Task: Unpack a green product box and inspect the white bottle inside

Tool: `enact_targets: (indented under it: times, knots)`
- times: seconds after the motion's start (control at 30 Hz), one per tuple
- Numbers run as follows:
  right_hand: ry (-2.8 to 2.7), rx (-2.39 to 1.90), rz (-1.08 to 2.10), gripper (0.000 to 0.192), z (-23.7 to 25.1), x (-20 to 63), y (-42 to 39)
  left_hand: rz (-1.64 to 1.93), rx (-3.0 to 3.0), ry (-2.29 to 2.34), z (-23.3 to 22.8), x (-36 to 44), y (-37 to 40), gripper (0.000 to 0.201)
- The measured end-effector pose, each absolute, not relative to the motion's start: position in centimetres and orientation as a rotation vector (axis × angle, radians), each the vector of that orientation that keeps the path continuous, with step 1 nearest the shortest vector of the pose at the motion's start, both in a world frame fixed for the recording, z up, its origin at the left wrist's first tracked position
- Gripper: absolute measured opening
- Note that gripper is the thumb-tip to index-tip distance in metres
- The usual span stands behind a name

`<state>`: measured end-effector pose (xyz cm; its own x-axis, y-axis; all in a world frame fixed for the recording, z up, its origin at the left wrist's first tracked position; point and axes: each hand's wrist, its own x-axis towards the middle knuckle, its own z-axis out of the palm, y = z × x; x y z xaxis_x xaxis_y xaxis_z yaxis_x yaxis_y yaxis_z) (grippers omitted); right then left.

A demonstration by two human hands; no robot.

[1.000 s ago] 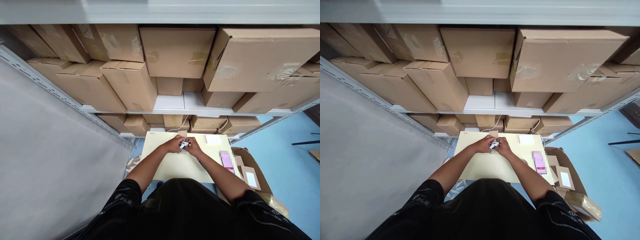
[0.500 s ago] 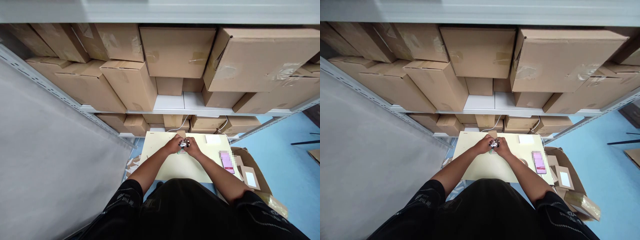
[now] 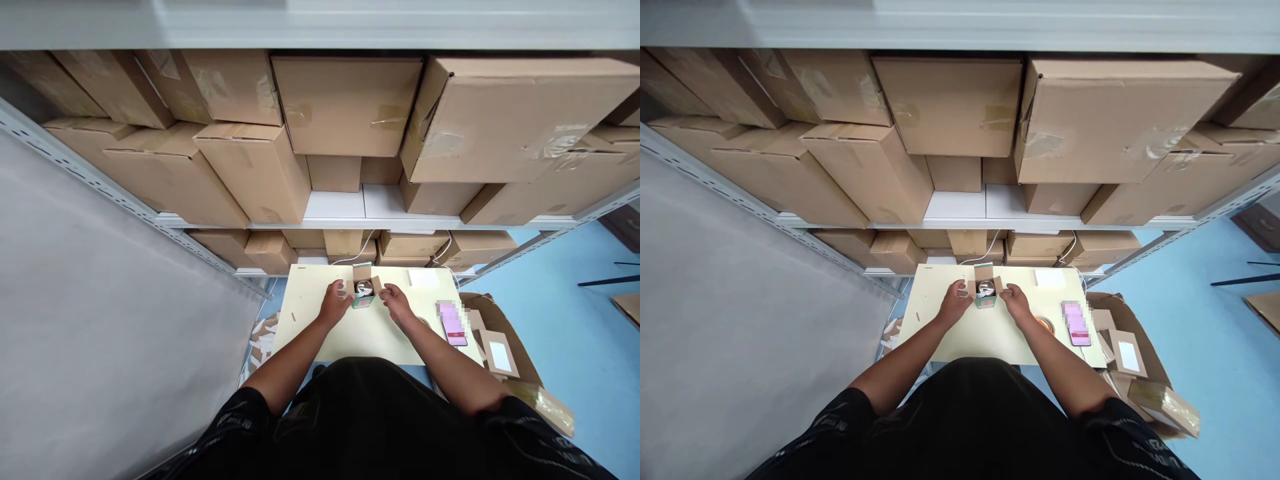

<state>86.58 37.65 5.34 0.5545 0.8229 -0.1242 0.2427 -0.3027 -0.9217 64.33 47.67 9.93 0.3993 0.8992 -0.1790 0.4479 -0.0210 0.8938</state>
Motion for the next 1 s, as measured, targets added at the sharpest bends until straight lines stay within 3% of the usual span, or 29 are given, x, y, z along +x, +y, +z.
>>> enact_targets:
  times: [0.13, 0.37, 0.43, 0.53, 0.6, 0.77, 1.0]
  knots:
    - [-0.952, -1.753, 0.817, 0.038, 6.7, 86.1, 37.0, 0.563, 1.556, 1.110, 10.1, 65.0, 46.8, 0.035]
    - [-1.495, -1.788, 0.538, 0.040, 7.5, 84.7, 36.9, 0.437, 2.135, 0.858, 11.4, 66.3, 47.5, 0.021]
    - [-1.534, -1.823, 0.506, 0.040, 7.1, 84.4, 36.9, 0.435, 2.151, 0.940, 11.9, 66.9, 48.4, 0.029]
    - [-1.551, -1.840, 0.482, 0.039, 6.8, 84.3, 36.9, 0.522, 2.032, 1.136, 13.0, 68.1, 50.1, 0.061]
    - [-1.544, -1.835, 0.478, 0.038, 6.8, 84.3, 36.9, 0.530, 2.010, 1.111, 13.8, 68.7, 51.1, 0.066]
    - [-1.426, -1.841, 0.607, 0.039, 7.2, 84.5, 36.6, 0.520, 2.272, 0.761, 13.8, 67.9, 50.9, 0.031]
    - [-1.261, -1.869, 0.720, 0.041, 7.6, 84.3, 35.8, 0.455, 2.419, 0.609, 11.0, 66.6, 49.1, 0.023]
